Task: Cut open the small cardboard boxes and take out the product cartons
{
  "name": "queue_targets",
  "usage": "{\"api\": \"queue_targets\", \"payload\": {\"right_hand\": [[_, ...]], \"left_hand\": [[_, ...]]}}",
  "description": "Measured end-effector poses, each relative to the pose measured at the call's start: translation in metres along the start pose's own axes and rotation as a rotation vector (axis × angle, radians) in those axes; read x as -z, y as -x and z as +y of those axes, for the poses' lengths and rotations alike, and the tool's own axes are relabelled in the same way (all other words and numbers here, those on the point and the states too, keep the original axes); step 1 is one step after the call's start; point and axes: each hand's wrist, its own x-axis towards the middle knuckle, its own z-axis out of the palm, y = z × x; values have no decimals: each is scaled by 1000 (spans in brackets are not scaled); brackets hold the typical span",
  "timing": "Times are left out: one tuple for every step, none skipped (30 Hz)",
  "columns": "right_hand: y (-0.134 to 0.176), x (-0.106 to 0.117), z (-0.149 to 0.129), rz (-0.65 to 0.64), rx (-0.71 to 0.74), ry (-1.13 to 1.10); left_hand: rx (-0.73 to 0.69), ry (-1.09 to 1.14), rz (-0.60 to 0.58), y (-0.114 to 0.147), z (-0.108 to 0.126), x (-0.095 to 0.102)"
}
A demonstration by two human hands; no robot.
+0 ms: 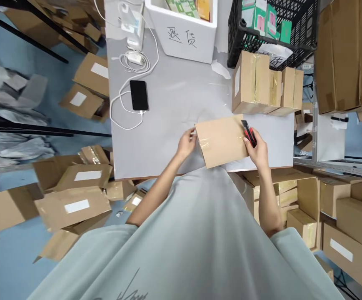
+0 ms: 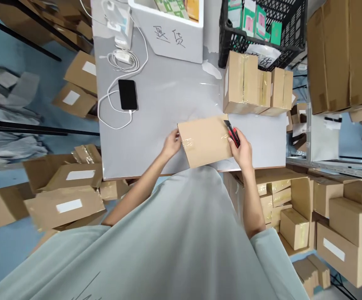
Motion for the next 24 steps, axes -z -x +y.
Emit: {"api": "queue_targets", "payload": {"right_hand": [[3,-3,-6,5,4,28],[6,-5,-11,16,3,69],[9,-6,-16,28,-1,125],[12,-6,-20,43,-10,193],[16,-5,-25,62,-21,267],[21,-3,-29,85,-32,335],[26,-2,-34,116,-40,389],[33,-2,-40,151,-43,417],[40,-2,-46,181,-42,421],[47,-4,-54,197,-43,402],[55,-8,-62,190,-47,368],[62,-13,-72,158,-58,325],[68,-19,-82,103,-73,280],[74,-26,-93,35,-87,237],[78,-34,-104,-32,-95,199],[81,-41,-114,-93,-92,172],[82,-48,-124,-141,-81,161],[83,-54,-133,-176,-69,168],[83,-59,-142,-203,-61,192],[82,-62,-149,-223,-60,227],[81,-64,-156,-242,-66,267],[81,-65,-162,-257,-78,308],[80,-66,-167,-272,-89,346],[79,-65,-172,-289,-99,378]], "left_hand": [[-18,54,64,0,12,14],[-65,103,82,1,24,27],[-111,135,72,3,37,39],[-148,144,41,5,50,50],[-178,140,6,8,61,58],[-196,136,-23,10,69,64],[-203,137,-45,12,76,69],[-201,146,-58,13,80,72],[-195,161,-64,14,82,73],[-187,179,-68,14,82,74],[-182,197,-71,14,81,74],[-179,212,-72,14,80,73],[-177,224,-73,13,78,73],[-174,233,-71,12,77,73],[-171,241,-67,11,76,72],[-168,249,-62,11,75,72],[-166,257,-59,10,75,71],[-166,264,-60,9,74,71],[-168,271,-61,8,73,71],[-172,275,-62,7,72,71],[-177,277,-62,7,71,71],[-183,276,-61,6,70,70],[-188,273,-59,6,69,70],[-193,269,-58,6,68,70]]}}
